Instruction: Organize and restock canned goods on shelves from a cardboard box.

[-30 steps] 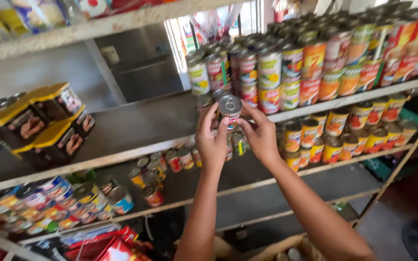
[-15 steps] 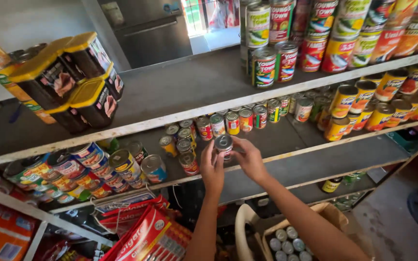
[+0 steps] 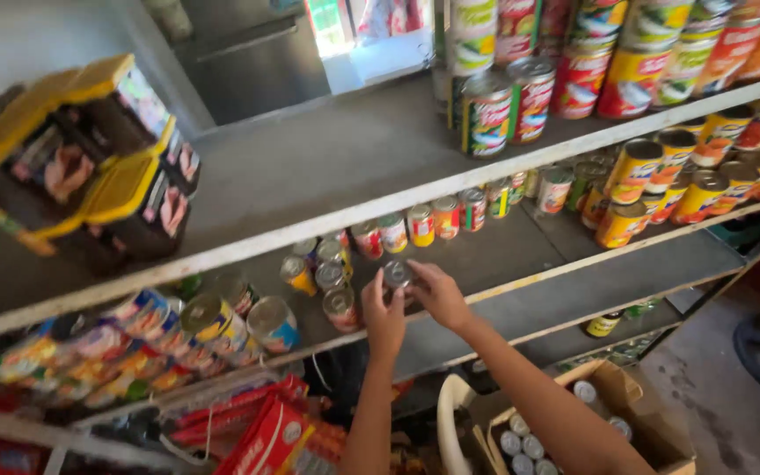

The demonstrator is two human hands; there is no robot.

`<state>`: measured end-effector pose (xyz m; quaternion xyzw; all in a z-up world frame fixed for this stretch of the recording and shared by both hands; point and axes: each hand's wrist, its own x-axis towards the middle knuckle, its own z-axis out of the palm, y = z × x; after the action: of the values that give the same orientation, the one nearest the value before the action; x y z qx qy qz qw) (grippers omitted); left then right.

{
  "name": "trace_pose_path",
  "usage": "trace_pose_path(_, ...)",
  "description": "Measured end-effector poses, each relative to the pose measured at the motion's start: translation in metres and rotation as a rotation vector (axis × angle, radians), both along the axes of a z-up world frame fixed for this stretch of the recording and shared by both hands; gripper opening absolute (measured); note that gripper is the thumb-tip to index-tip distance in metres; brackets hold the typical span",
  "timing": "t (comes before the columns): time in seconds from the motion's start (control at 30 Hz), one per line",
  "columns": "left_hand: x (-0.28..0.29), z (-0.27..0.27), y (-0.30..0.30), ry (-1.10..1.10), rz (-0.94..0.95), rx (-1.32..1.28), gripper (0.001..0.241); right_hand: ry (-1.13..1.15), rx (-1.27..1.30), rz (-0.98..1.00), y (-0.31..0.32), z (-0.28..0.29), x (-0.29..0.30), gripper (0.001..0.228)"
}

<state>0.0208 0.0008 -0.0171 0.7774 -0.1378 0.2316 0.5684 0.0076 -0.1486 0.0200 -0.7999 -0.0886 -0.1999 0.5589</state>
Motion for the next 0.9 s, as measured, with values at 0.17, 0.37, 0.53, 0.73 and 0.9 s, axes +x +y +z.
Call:
trace_pose_path(0.17, -0.022, 0.033, -0.016, -0.212, 0.155, 0.156, 0.054, -0.195, -0.216, 0.003, -0.013, 0.008, -0.001, 0.052)
trace_pose_path(0.37, -0.054, 0.129, -0.079, -0.401, -0.042, 0.049, 0.035, -0.295, -0.035, 0.107, -0.055, 0.094, -0.039, 0.038)
trace_pose_path(0.53, -0.077, 0.212, -0.13, -0.496, -0.104, 0.014, 0.031, -0.429, -0.058, 0.001, -0.111, 0.165, -0.061, 0.032)
trace_pose_path(0.73, -0.06, 0.27, -0.201, -0.593, -0.122, -0.017, 0.029, -0.372, 0.005, 0.015, -0.178, 0.231, -0.05, 0.03)
trace_pose_path(0.9, -0.041, 0.285, -0.238, -0.578, 0.076, 0.015, 0.032, -0.817, -0.188, -0.065, -0.218, 0.251, -0.017, 0.031)
